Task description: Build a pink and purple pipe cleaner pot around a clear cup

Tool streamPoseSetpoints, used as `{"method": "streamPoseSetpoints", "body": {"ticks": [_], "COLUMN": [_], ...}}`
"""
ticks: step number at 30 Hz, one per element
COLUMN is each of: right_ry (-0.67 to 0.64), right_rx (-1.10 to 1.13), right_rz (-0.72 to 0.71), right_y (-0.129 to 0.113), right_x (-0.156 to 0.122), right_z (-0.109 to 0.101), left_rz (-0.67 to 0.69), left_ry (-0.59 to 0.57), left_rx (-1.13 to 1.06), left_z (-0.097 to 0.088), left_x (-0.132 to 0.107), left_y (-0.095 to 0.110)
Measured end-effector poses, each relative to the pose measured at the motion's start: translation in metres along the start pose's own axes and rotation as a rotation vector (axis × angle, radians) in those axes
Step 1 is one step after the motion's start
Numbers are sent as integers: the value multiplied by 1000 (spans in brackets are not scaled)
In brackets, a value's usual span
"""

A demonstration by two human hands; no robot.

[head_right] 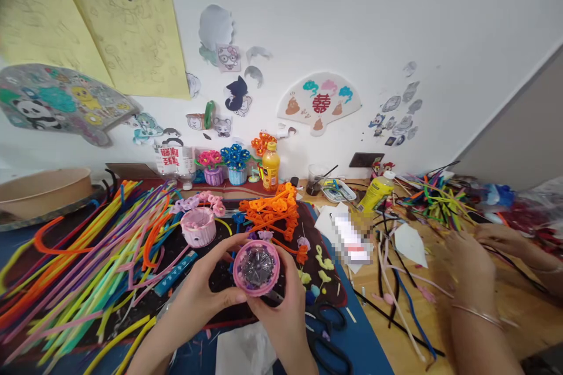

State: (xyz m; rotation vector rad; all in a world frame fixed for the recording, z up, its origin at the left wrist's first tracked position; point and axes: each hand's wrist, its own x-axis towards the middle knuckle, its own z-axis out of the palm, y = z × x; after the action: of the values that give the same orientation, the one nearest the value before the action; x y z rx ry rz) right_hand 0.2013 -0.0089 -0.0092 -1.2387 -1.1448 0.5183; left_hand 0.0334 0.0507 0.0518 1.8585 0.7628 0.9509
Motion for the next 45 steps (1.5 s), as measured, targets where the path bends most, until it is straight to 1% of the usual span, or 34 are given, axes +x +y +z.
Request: {"method": "streamPoseSetpoints", "body": {"ticks": [7,11,14,18,25,29,34,38,42,45], "right_ry": [-27,-18,4,46,55,73,82,95,97,106], "right_rx": [46,-15,-68,-78,-220,-285,-283,-248,-267,-296], "right_rz": [-39,-68,-68,-67,-166,-194,-204,-219,-252,-258], "right_y": [3,3,2,2,1,-1,-1,-1,-3,-3], "right_x": [-3,-3,-4,-4,-2,-1,-2,-2,0,0], "right_z": [0,-1,-2,-2,-1,-2,-2,0,0,-1], "left_rz": [105,143,141,139,153,141,118,142,155,160], "left_ry": [15,14,6,-2,24,30,43,37,56,45], "left_rx": [-33,-3,8,-22,-11,0,-35,-61,-30,14], "left_z": [-3,-1,0,-1,3,6,4,4,8,10], "left_x": [4,5,5,5,6,7,7,8,9,9], "left_y": [9,11,11,10,6,5,7,6,5,5]}}
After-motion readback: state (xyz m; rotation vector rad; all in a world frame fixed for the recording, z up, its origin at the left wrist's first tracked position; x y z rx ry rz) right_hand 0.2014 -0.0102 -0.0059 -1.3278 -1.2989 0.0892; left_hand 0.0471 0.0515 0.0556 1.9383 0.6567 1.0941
